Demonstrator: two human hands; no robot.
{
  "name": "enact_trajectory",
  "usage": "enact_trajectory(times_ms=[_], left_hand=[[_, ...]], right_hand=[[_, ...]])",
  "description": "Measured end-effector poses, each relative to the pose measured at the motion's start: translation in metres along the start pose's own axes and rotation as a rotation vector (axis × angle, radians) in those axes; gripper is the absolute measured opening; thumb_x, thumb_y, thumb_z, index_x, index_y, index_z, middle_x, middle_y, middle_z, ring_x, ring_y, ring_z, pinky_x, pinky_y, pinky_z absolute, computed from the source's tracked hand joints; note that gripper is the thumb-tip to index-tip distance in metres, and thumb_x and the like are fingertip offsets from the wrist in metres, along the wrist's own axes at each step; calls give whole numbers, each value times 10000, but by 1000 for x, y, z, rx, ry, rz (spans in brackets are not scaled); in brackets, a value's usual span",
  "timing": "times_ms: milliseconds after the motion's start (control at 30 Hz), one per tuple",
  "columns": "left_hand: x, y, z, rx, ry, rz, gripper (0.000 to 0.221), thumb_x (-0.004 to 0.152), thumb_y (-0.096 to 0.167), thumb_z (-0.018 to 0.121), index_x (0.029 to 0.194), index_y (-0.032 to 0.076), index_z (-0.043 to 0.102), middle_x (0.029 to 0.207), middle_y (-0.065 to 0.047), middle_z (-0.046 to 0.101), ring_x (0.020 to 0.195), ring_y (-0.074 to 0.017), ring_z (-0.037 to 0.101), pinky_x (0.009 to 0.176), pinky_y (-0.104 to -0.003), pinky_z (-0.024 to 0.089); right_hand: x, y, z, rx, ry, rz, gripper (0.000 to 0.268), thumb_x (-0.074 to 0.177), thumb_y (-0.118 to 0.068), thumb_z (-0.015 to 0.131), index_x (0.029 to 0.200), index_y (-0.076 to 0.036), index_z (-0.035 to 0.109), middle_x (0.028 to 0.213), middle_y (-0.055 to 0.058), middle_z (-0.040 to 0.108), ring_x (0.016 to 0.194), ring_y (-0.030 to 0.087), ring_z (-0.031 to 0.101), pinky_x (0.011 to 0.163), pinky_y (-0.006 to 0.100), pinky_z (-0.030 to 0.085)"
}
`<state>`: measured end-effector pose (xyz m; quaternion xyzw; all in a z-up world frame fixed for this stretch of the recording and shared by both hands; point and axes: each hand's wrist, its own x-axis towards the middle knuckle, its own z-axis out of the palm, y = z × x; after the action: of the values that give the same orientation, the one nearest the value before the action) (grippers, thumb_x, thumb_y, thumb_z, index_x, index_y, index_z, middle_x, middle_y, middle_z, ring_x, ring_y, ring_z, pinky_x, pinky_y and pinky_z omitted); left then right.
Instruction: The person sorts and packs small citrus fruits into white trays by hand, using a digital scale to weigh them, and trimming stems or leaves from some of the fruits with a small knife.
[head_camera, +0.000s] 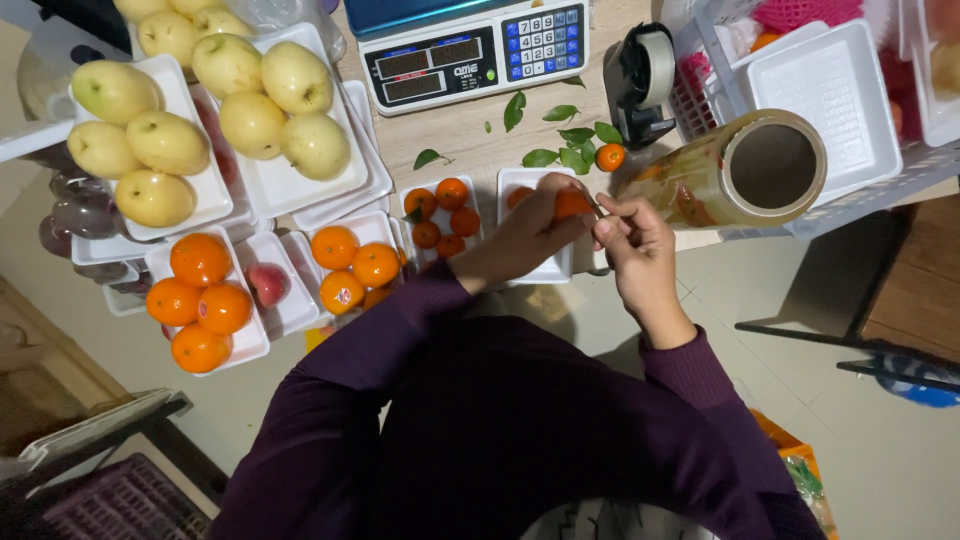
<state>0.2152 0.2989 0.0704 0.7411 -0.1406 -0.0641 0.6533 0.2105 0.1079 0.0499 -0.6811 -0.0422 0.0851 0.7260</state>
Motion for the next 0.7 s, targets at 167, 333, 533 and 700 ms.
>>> enact_trajectory(times_ms=[167, 333, 533, 700], left_hand=[[5, 20, 5, 141, -2, 44, 283, 979, 262, 667, 1141, 86, 516, 808, -75, 596, 713, -293, 641, 741, -387, 472], [6, 2, 6, 85, -23, 12, 279, 994, 237, 653, 1174, 84, 506, 795, -44, 596, 673, -214, 640, 668, -334, 466], [-7, 30, -10, -133, 28, -104, 274, 1013, 248, 587, 1238, 105, 525, 720, -6, 608, 592, -108, 634, 543, -227, 492], [0, -15, -8, -39, -3, -44, 338, 995, 280, 664, 1256, 111, 533, 702, -34, 649, 554, -125, 659, 472, -227, 484]], right_hand=[[2, 19, -1, 170, 72, 74, 125, 1044, -11, 595, 1141, -53, 662, 689, 89, 582, 590, 93, 484, 471, 182, 334], [0, -5, 9, 246, 85, 112, 102, 1048, -23, 582, 1119, -64, 642, 665, 75, 560, 550, 75, 457, 447, 165, 330], [-9, -38, 12, 105, -16, 37, 263, 1018, -2, 608, 1276, -52, 628, 679, 92, 588, 489, 49, 415, 436, 153, 317], [-8, -27, 9, -55, -4, -69, 238, 1021, 23, 620, 1238, -41, 692, 672, 83, 602, 517, 49, 389, 457, 171, 304]])
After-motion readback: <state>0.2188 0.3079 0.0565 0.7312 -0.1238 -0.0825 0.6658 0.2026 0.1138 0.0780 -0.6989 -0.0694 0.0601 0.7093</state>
